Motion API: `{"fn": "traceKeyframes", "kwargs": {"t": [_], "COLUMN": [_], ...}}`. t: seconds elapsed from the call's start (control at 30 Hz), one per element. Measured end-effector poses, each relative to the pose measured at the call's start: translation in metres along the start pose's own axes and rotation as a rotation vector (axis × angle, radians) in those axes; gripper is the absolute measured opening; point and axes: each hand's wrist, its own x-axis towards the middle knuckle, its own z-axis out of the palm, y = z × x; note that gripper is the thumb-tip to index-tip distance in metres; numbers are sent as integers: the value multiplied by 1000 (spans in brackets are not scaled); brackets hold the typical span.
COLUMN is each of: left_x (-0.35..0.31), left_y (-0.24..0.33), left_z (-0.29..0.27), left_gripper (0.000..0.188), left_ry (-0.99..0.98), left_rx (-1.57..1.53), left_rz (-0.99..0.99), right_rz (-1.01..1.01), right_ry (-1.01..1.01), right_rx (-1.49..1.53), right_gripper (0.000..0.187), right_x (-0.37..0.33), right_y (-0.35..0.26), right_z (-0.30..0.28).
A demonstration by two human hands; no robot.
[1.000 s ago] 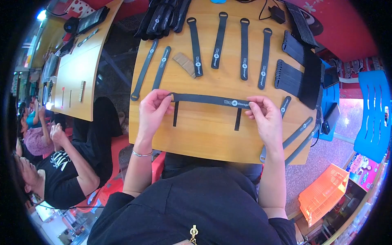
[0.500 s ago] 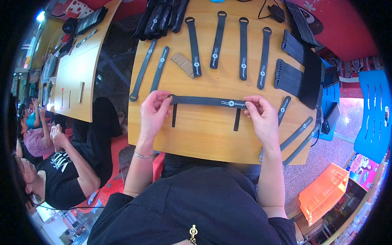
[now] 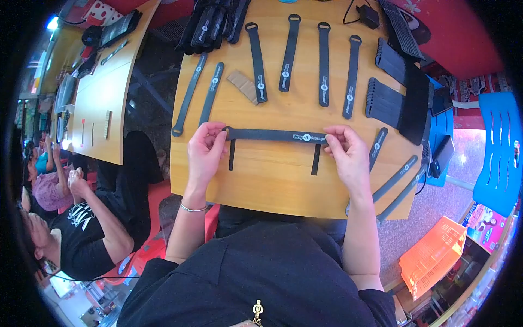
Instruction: Inspecting and organizing several black textile straps on a wooden table.
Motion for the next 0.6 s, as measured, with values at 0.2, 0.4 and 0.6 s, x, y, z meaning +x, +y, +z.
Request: {"fn": "traceKeyframes", "kwargs": {"t": [0.2, 0.4, 0.6], "left_x": [-4, -5, -4], "left_y": [-13, -13, -10], "left_z": [0, 2, 3], "left_gripper": [12, 13, 14], "left_ry": [35, 45, 45], "left_rx": [65, 53, 36], "left_rz": [70, 131, 129], "right_rz": [23, 23, 67], "right_ry": [-29, -27, -41], "right_rx": [-5, 2, -42], "right_gripper": [14, 14, 16], "right_x": [-2, -1, 1], "right_y": [4, 2, -4], "right_z": [-2, -3, -3]}}
